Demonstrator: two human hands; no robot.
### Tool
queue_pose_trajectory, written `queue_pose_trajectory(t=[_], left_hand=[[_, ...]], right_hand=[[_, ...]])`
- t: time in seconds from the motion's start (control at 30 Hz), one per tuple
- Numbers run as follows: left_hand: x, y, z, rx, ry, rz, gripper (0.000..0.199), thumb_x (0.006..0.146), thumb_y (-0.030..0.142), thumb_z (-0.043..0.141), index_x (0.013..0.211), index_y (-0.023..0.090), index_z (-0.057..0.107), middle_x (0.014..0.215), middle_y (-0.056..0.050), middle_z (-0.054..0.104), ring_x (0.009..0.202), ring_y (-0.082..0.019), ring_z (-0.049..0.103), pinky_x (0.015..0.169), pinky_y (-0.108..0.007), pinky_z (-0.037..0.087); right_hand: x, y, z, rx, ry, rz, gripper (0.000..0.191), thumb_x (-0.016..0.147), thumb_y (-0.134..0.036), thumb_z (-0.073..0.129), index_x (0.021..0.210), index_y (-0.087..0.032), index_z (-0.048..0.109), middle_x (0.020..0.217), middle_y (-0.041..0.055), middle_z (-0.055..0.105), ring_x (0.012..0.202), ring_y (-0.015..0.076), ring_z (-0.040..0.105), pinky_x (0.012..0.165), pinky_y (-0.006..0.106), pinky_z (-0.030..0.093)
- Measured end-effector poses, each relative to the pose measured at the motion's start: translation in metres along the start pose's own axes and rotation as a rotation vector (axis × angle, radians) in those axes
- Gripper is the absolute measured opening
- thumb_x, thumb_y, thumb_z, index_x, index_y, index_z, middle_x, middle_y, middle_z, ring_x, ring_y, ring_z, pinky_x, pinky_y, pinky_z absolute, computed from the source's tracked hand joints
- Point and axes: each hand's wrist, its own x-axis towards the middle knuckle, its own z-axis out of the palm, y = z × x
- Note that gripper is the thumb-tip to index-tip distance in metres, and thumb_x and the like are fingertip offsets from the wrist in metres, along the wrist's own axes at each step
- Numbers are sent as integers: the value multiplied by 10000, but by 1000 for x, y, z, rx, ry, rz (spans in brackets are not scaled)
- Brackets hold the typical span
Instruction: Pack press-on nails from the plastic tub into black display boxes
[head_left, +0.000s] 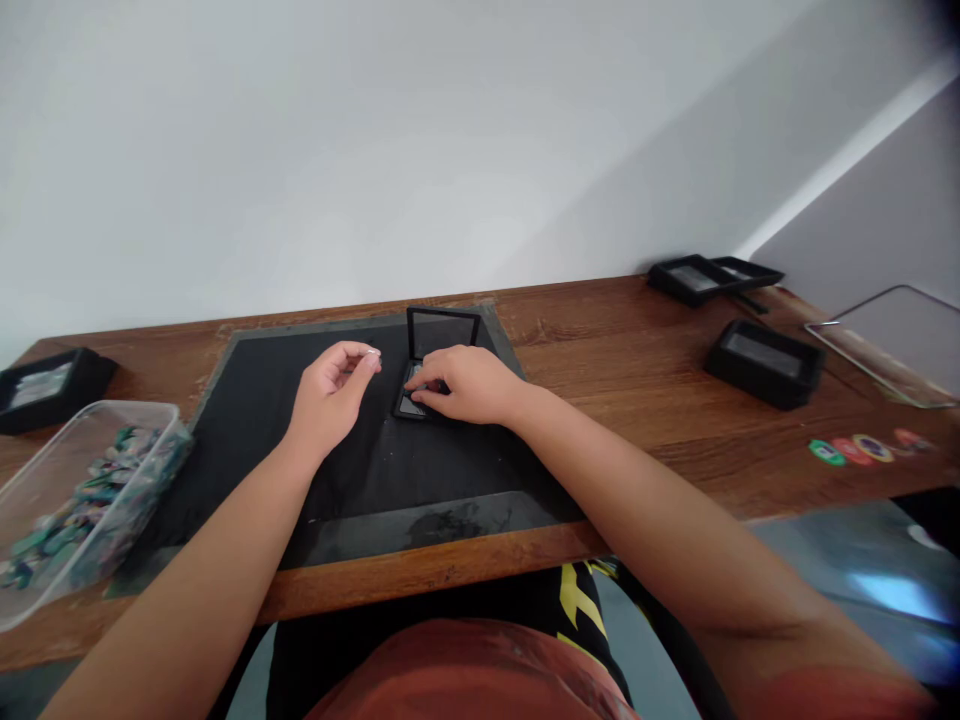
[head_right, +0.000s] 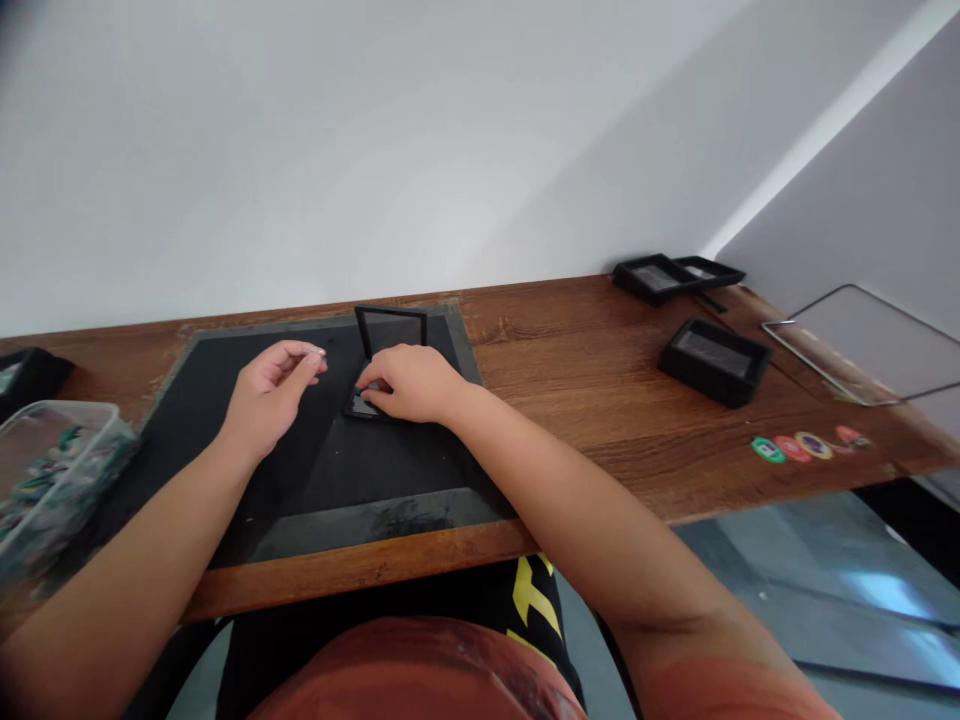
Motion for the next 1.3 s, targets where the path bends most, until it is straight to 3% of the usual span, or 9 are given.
queue_pose_trajectory(t=[0.3,0.43,0.57,0.77,1.13,1.3], left_hand=[[-2,3,-1,89,-19,8,247,920,427,656,964,190,710,949,-59,747,908,-202,693,825,-313,527],[-2,5,-1,151,-6,32,246,941,419,619,993,191,698,962,-63,749,920,-208,697,828,-314,531],[-2,5,-1,172,-8,43,259,951,427,598,1004,189,685,970,-69,745,923,-210,696,850,-324,536],[-3,3,1,52,-42,36,274,952,443,621,1004,178,663,894,-53,715,857,-188,696,822,-318,566],[-3,1,1,-1,-33,30,202,986,392,578,968,192,603,840,-19,673,789,-144,677,752,-273,578],[-4,-1,2,-31,-49,-17,197,1002,395,556,975,201,577,862,-3,651,735,-128,683,736,-288,607]], right_hand=[[1,-2,0,-12,10,6,138,891,-221,658,916,-221,793,920,25,757,823,160,622,659,273,354],[0,2,-5,185,148,-85,134,899,-226,636,891,-189,765,870,17,759,771,132,618,721,267,404],[-1,7,-9,382,257,-62,147,881,-275,655,854,-162,746,761,6,722,661,99,562,691,263,422],[3,16,-2,693,131,34,168,817,-285,689,900,-143,725,789,36,734,684,117,630,634,249,468],[0,17,-24,311,-68,266,229,834,-116,636,967,-151,820,770,29,735,657,111,571,681,263,431],[-1,15,-26,215,-119,279,268,897,-104,584,1032,-159,809,910,57,777,731,131,613,721,267,436]])
